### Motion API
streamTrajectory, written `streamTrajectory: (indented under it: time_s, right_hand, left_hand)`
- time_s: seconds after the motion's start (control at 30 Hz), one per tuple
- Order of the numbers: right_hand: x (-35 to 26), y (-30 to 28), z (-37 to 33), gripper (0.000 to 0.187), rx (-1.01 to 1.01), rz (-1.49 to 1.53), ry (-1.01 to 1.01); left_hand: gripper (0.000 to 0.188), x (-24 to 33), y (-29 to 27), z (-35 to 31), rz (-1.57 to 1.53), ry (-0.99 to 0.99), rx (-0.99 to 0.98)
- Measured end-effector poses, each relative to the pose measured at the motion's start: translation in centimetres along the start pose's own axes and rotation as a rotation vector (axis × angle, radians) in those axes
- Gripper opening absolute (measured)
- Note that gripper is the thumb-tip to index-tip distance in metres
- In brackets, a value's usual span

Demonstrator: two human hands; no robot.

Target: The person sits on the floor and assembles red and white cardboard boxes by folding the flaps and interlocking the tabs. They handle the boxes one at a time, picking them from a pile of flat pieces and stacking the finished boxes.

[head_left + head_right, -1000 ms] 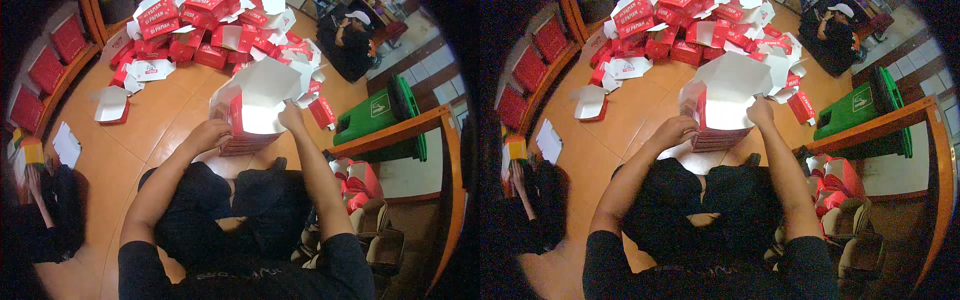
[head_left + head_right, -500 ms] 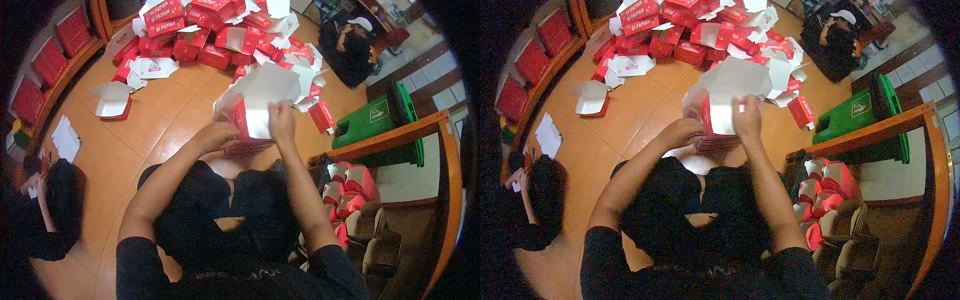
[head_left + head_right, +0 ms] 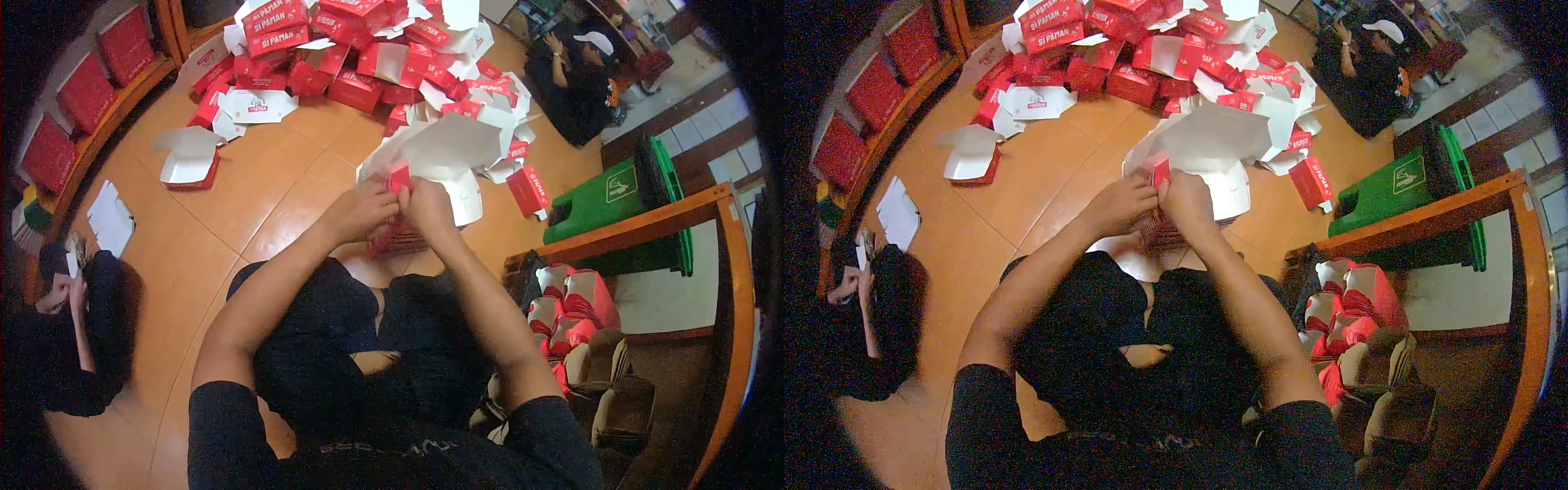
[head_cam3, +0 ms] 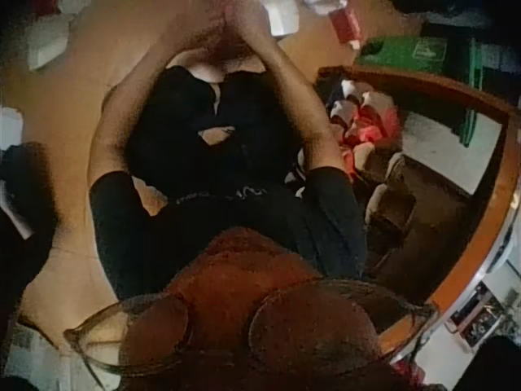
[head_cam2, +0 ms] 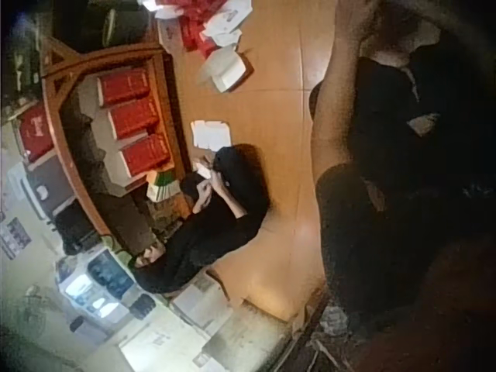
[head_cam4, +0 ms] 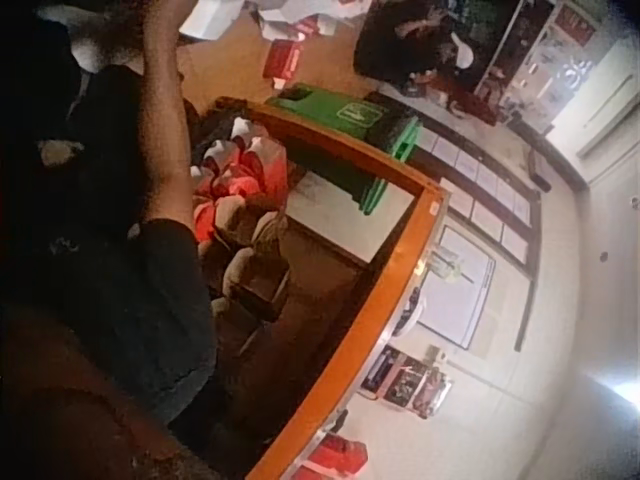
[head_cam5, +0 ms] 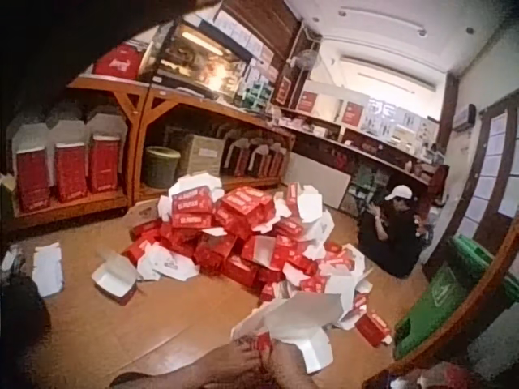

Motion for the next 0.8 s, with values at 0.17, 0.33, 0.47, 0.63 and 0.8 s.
streamTrajectory:
  time_s: [0.17,0.33,0.47,0.63,0.8]
  right_hand:
    - [0.0,-0.1,0.7,0.027,-0.045,-0.075,-0.157]
    - [0.8,1.0,2.1,0.025,-0.182,-0.161,-0.122]
    - [0.4,1.0,2.9,0.036,-0.298,-0.168,-0.024]
    - [0.1,1.3,1.7,0.042,-0.222,-0.292,-0.149]
    - [-2.1,-0.4,0.7,0.050,-0.118,-0.191,0.054]
  left_hand:
    - [0.015,-1.0,0.3,0.0,0.291,-0.058,0.173]
    - [0.015,-1.3,2.0,0.0,0.273,-0.091,0.232]
    - [0.018,-1.8,2.9,-0.6,0.134,-0.169,0.313]
    - [0.027,-1.4,2.9,-0.5,-0.067,-0.359,0.207]
    - [0.024,2.7,-5.8,-3.1,-0.203,-0.302,0.533]
Point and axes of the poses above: each hand's wrist, its own z-axis towards the middle knuckle, its own y-axis out of the palm, x = y × z, the point moved 1 cm from there along z, towards the middle knuckle, and after that the axes turned 1 degree about -y, right-handed, at the moved point
